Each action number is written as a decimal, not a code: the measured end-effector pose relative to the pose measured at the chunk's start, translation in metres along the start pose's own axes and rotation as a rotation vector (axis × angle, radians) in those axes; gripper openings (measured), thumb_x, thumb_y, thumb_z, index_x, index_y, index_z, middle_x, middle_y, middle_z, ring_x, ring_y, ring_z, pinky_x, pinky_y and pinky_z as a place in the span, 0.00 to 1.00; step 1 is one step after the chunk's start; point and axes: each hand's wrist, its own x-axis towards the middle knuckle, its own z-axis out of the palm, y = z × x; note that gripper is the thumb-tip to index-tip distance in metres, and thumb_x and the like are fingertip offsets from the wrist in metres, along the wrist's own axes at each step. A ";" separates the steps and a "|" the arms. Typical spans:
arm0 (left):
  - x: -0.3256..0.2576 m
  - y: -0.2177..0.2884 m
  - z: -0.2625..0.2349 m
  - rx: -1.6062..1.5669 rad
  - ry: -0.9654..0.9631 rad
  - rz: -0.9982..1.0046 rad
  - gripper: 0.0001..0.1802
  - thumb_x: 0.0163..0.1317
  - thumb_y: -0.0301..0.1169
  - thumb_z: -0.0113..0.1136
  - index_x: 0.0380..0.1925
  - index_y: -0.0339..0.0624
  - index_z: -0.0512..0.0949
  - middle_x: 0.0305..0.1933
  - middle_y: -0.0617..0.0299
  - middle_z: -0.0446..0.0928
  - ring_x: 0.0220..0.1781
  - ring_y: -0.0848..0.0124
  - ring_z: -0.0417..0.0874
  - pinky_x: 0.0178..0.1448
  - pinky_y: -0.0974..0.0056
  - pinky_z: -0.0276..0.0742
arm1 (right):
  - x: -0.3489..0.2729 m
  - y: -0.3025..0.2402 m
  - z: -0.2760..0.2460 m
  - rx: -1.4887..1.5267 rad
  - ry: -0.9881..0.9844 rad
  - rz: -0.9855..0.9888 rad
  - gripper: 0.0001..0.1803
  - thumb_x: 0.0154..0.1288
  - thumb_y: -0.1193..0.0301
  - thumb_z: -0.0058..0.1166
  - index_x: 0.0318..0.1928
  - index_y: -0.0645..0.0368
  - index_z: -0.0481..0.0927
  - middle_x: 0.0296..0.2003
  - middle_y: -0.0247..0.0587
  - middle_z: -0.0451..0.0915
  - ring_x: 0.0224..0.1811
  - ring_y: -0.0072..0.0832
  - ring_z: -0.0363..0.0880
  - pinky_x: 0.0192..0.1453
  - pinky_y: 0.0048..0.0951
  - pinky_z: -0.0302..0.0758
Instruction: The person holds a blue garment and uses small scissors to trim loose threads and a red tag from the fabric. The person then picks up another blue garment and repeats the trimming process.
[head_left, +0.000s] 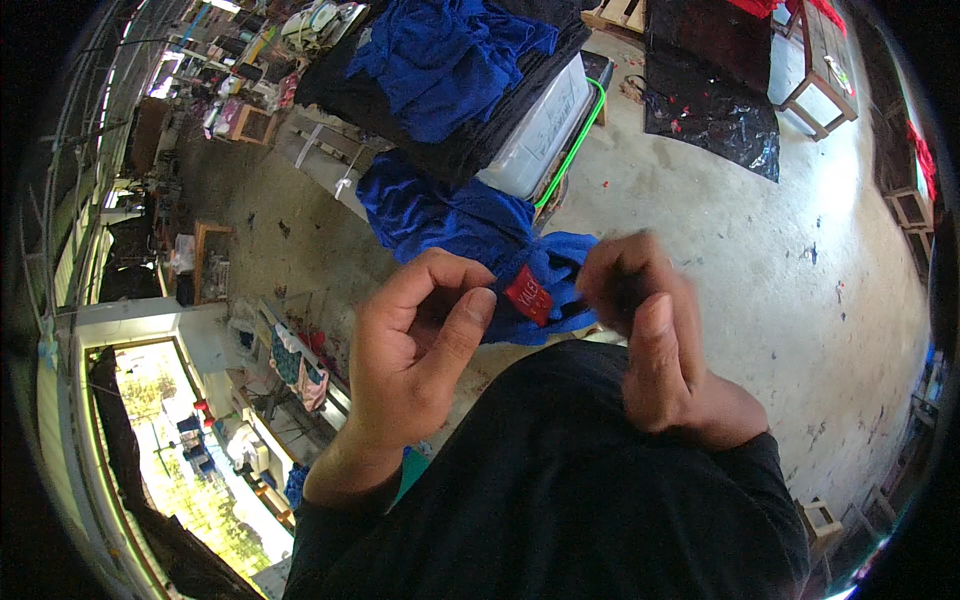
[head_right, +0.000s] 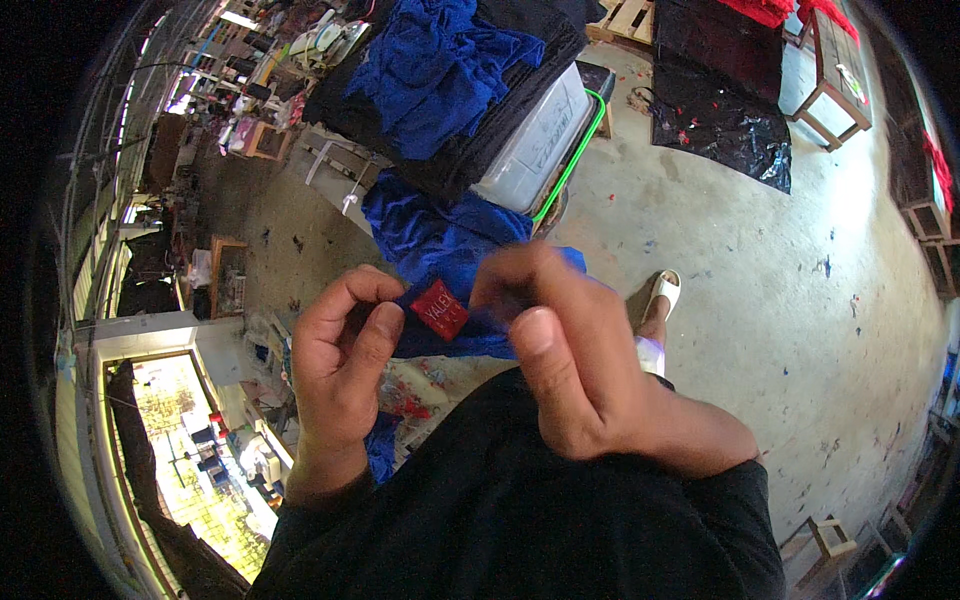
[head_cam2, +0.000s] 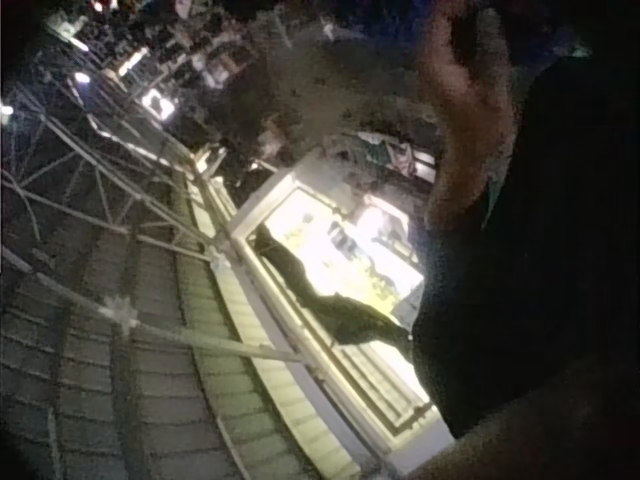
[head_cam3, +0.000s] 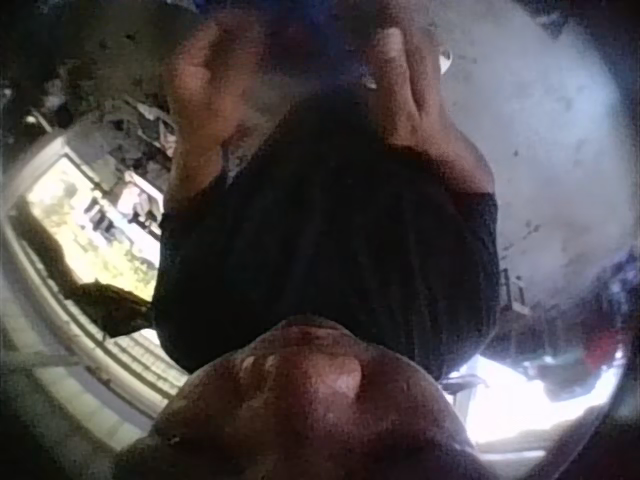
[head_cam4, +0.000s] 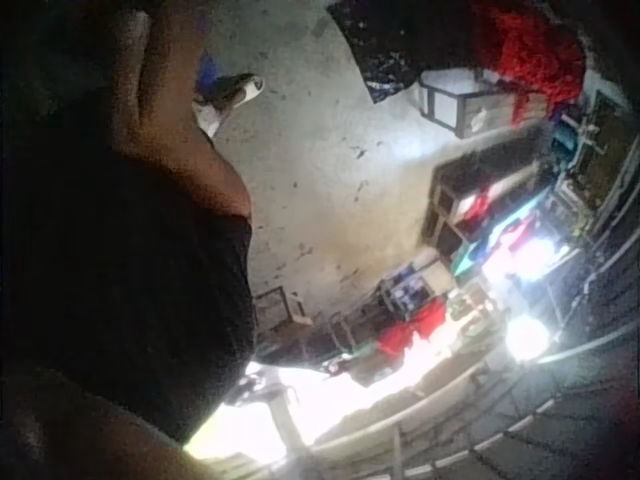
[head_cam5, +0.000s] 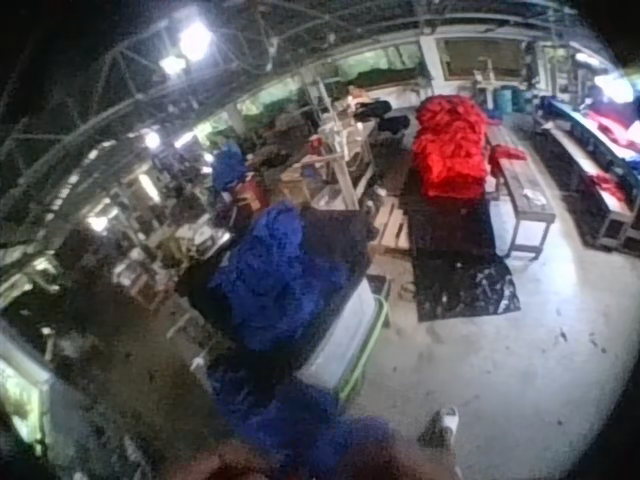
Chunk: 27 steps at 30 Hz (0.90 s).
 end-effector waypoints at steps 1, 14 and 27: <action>0.001 -0.001 0.000 0.024 -0.011 0.029 0.06 0.71 0.27 0.58 0.41 0.35 0.78 0.32 0.69 0.74 0.34 0.84 0.71 0.38 0.77 0.66 | -0.002 -0.003 0.000 0.057 -0.084 0.045 0.21 0.80 0.56 0.38 0.47 0.63 0.73 0.32 0.40 0.73 0.31 0.24 0.71 0.37 0.26 0.68; -0.001 0.000 0.001 -0.038 -0.043 -0.014 0.05 0.71 0.25 0.57 0.41 0.33 0.78 0.36 0.65 0.76 0.36 0.82 0.76 0.39 0.75 0.70 | -0.005 -0.012 0.012 0.486 -0.243 0.553 0.29 0.81 0.50 0.30 0.53 0.63 0.75 0.23 0.25 0.62 0.21 0.13 0.54 0.24 0.20 0.51; 0.000 0.001 -0.001 -0.131 -0.064 -0.010 0.05 0.72 0.24 0.55 0.41 0.32 0.77 0.32 0.62 0.78 0.34 0.80 0.78 0.37 0.75 0.73 | -0.002 -0.012 0.017 0.545 -0.213 0.592 0.28 0.82 0.51 0.31 0.52 0.62 0.76 0.21 0.24 0.62 0.19 0.13 0.54 0.24 0.20 0.51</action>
